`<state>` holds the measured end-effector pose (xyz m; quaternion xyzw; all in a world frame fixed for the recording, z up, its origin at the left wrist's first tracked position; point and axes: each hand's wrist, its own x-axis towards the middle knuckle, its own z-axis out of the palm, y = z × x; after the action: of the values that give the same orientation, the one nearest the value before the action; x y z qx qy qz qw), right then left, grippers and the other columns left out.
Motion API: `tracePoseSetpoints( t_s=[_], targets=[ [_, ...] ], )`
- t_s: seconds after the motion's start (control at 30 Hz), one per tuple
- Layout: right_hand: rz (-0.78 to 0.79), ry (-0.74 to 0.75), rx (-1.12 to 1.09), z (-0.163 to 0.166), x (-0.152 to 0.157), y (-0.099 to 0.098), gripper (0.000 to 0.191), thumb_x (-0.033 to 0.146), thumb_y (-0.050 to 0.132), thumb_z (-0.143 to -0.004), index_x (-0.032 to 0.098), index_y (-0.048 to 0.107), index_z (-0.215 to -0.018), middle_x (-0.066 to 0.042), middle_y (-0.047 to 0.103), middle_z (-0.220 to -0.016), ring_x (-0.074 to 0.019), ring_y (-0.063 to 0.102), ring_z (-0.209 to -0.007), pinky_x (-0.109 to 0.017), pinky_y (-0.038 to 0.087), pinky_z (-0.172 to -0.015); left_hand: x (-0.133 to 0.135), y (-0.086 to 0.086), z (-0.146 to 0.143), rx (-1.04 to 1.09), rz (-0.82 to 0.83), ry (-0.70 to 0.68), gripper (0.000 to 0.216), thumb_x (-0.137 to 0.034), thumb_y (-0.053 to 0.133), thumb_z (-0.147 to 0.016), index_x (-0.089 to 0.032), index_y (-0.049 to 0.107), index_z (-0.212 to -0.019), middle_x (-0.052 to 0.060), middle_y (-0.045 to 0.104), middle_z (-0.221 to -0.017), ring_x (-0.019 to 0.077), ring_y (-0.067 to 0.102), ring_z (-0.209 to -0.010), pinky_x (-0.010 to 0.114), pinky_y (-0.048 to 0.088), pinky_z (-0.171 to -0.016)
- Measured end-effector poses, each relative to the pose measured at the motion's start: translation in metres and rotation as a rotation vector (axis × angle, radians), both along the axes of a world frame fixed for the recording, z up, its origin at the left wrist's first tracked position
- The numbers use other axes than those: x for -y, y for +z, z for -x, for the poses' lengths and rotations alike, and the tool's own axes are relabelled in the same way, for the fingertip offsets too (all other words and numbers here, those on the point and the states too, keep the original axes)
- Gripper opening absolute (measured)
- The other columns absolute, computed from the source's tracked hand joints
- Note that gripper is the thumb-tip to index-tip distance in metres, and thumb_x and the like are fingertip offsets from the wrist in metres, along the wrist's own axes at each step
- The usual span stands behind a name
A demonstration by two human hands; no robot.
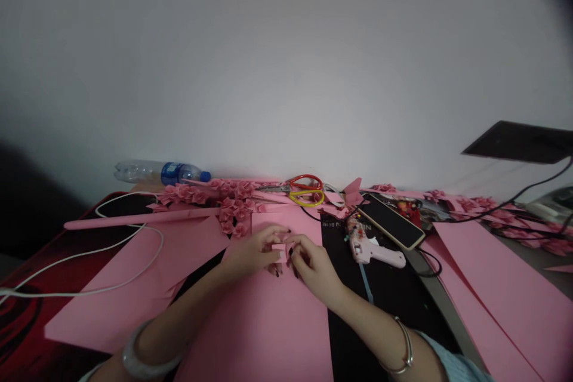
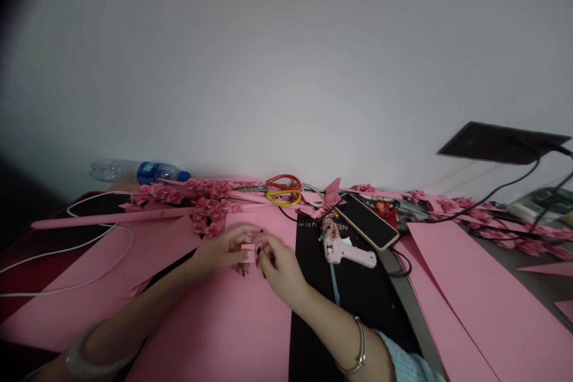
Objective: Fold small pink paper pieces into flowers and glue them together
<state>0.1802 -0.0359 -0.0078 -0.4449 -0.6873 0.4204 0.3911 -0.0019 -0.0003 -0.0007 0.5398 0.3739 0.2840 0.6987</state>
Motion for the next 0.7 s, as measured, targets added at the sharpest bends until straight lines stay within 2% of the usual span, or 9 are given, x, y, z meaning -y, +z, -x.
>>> tracePoseSetpoints(
  t_s=[0.13, 0.33, 0.53, 0.7],
  targets=[
    [-0.101, -0.074, 0.029, 0.0, -0.002, 0.004, 0.025, 0.008, 0.049, -0.083, 0.018, 0.067, -0.096, 0.0, 0.062, -0.075, -0.0133, 0.053, -0.06, -0.024, 0.041, -0.057, -0.003, -0.004, 0.0, -0.056, -0.006, -0.02, 0.035, -0.03, 0.073, -0.072, -0.016, 0.057, -0.099, -0.002, 0.065, -0.072, 0.0138, 0.065, -0.057, 0.027, 0.051, -0.057],
    [-0.213, -0.133, 0.033, -0.002, -0.005, 0.007, 0.025, 0.006, 0.054, -0.078, 0.018, 0.073, -0.09, -0.004, 0.062, -0.08, -0.0145, 0.054, -0.061, -0.025, 0.042, -0.055, 0.002, 0.002, -0.003, -0.101, -0.023, -0.015, 0.026, -0.029, 0.07, -0.073, -0.019, 0.052, -0.089, -0.002, 0.066, -0.063, 0.0179, 0.068, -0.063, 0.03, 0.052, -0.062],
    [-0.235, -0.116, -0.028, -0.002, -0.005, 0.005, 0.03, 0.0, 0.055, -0.073, 0.02, 0.073, -0.085, -0.007, 0.07, -0.091, -0.019, 0.065, -0.079, -0.029, 0.049, -0.067, 0.003, 0.011, -0.004, -0.135, -0.007, -0.036, 0.024, -0.032, 0.071, -0.073, -0.019, 0.053, -0.079, 0.001, 0.07, -0.067, 0.0174, 0.069, -0.063, 0.028, 0.051, -0.062],
    [-0.204, -0.092, -0.011, -0.002, -0.006, 0.006, 0.032, 0.002, 0.054, -0.077, 0.021, 0.073, -0.095, -0.007, 0.074, -0.097, -0.0196, 0.068, -0.087, -0.031, 0.052, -0.075, 0.0, 0.008, -0.005, -0.073, 0.064, 0.072, 0.031, -0.039, 0.076, -0.069, -0.018, 0.056, -0.08, 0.0, 0.069, -0.067, 0.0165, 0.067, -0.061, 0.03, 0.053, -0.065]
  ],
)
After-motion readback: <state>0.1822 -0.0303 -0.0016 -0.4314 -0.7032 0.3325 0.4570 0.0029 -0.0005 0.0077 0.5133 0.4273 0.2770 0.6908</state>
